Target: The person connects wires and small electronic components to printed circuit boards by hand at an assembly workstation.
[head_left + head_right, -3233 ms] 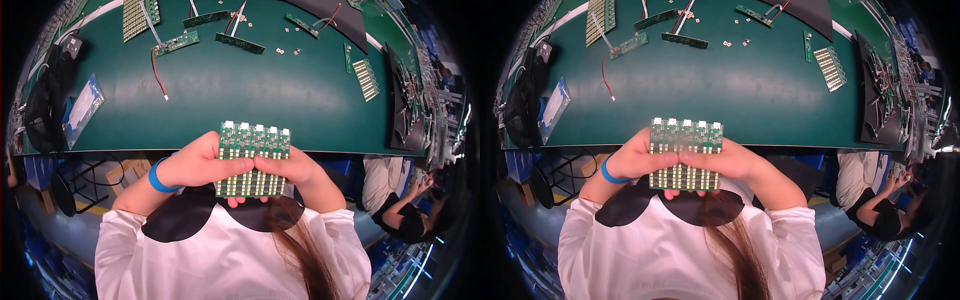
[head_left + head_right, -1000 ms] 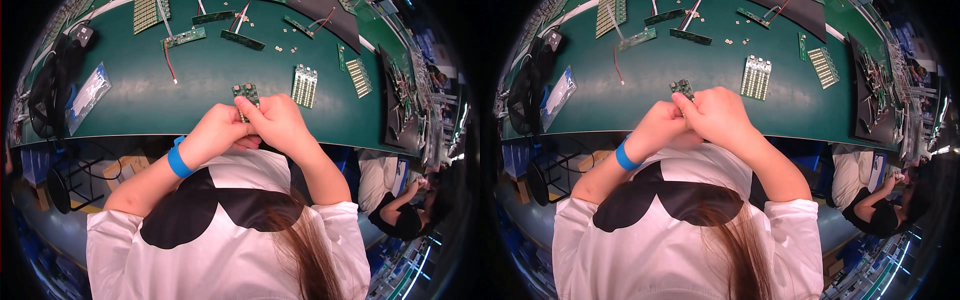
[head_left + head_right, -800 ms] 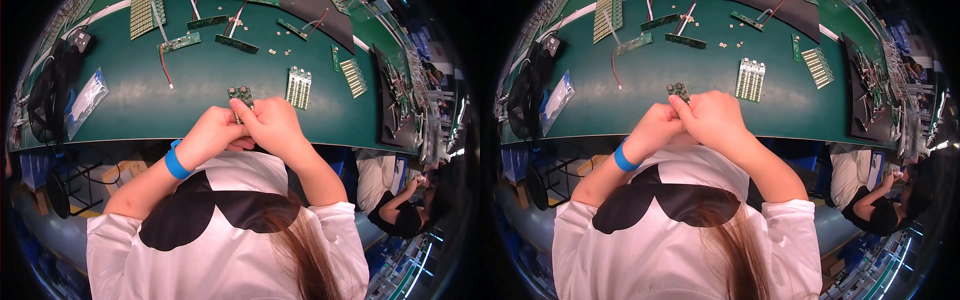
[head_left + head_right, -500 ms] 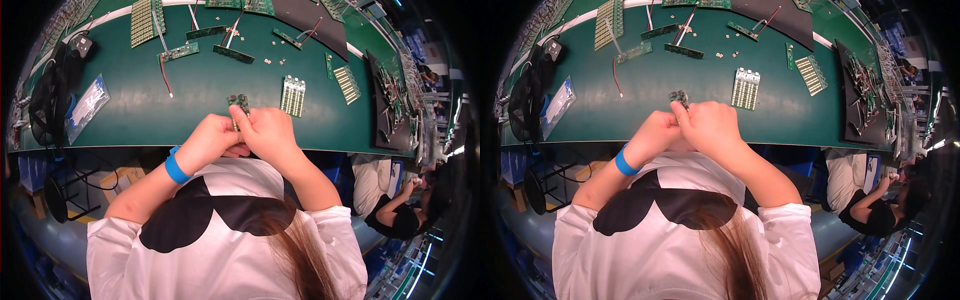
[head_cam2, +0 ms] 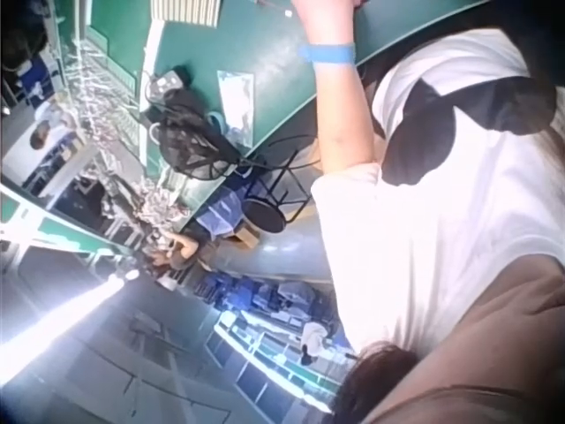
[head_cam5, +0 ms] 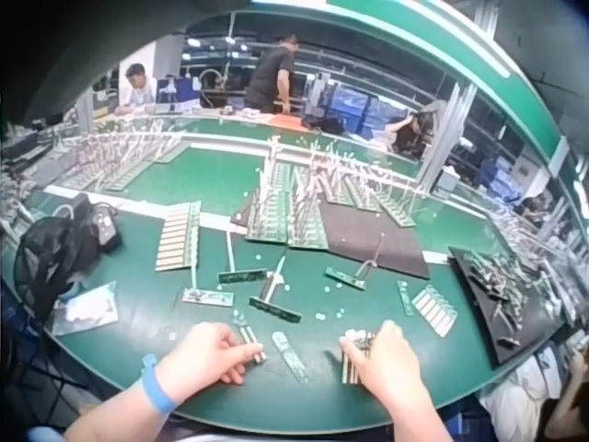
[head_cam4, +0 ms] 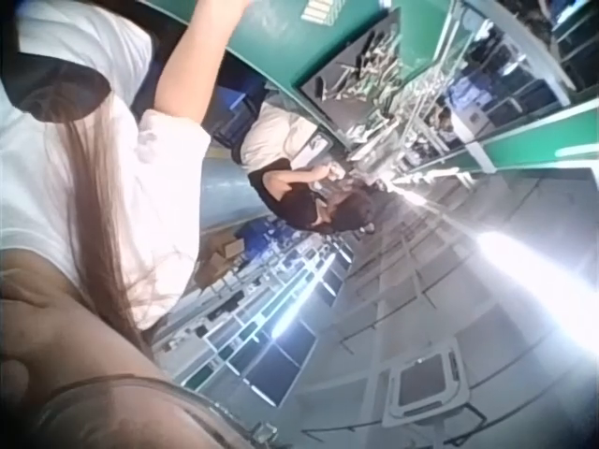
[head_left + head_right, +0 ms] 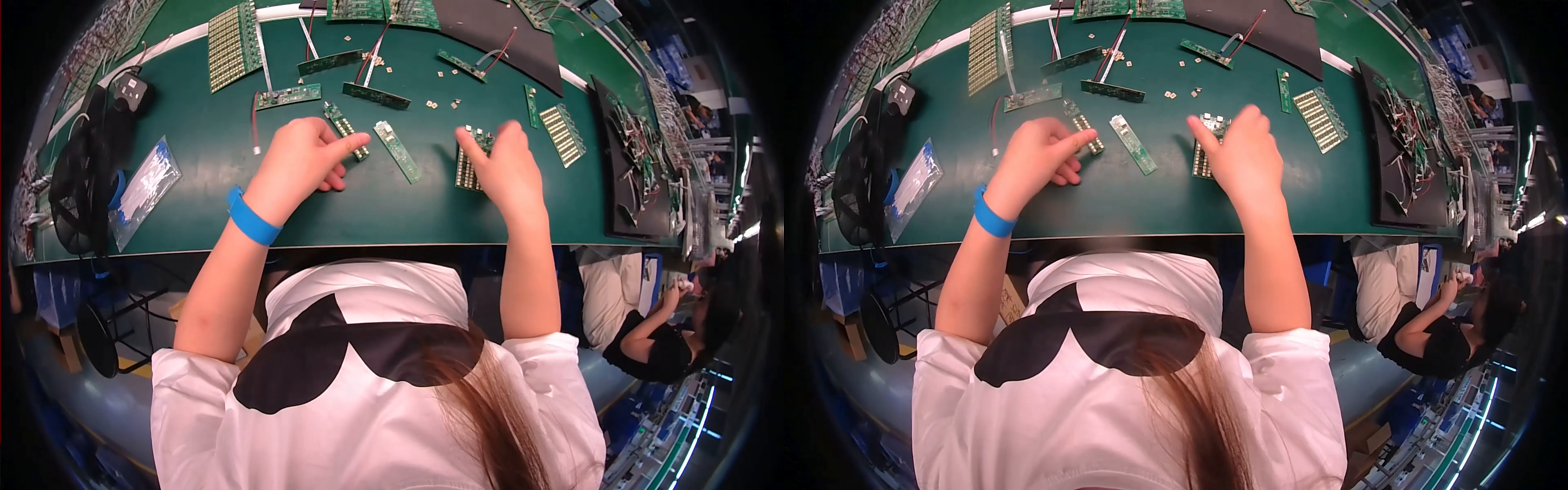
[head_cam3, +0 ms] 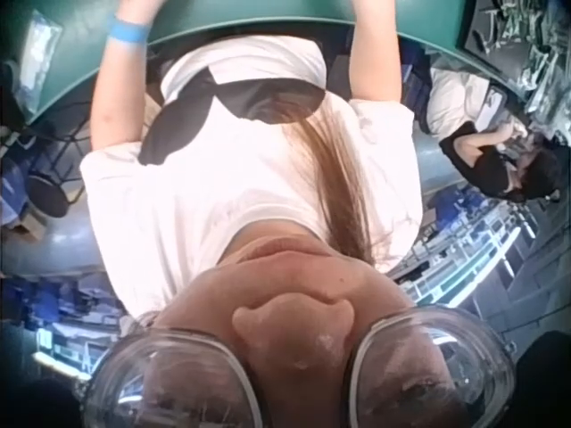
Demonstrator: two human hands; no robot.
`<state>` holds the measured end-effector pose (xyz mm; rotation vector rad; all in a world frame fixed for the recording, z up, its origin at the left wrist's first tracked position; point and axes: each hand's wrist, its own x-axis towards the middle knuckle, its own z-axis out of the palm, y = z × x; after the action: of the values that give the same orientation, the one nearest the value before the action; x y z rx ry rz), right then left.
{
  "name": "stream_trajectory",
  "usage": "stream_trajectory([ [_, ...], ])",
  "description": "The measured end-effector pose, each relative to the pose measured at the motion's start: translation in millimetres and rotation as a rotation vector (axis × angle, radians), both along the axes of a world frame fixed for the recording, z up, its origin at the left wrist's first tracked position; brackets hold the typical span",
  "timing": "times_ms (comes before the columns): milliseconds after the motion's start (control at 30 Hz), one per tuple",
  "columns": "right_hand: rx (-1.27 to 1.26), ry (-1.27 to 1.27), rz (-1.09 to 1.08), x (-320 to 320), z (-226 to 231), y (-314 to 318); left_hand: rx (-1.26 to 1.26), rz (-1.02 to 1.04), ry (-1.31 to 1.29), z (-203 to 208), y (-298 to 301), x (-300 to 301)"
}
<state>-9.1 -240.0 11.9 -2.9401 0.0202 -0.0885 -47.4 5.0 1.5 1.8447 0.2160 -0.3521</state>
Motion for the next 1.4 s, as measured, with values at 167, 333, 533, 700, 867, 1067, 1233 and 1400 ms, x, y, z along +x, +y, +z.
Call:
stream_trajectory([
  [167,0.007,-0.226,0.127,-19,-20,-3,0.098,-0.065,-0.113,3,-12,-10],
  [333,0.473,-0.144,0.029,-17,-22,-6,-0.100,-0.166,-0.104,3,-36,-25],
  [533,1.485,0.138,0.089,-52,2,11,-0.502,-0.373,0.179,0,-52,-36],
  [700,1.534,0.350,0.120,-75,4,22,-0.669,-0.412,0.138,-1,-56,-46],
  [867,1.450,0.956,0.212,-64,6,8,-0.658,-0.386,0.179,1,-50,-49],
  [1067,1.277,0.800,0.227,-67,-3,12,-0.607,-0.291,0.186,0,-51,-51],
  [1233,1.295,0.490,0.259,-68,-24,22,-0.545,-0.261,0.155,-12,-57,-43],
  [1400,1.043,0.389,0.279,-62,-24,21,-0.469,-0.221,0.149,-20,-61,-37],
])
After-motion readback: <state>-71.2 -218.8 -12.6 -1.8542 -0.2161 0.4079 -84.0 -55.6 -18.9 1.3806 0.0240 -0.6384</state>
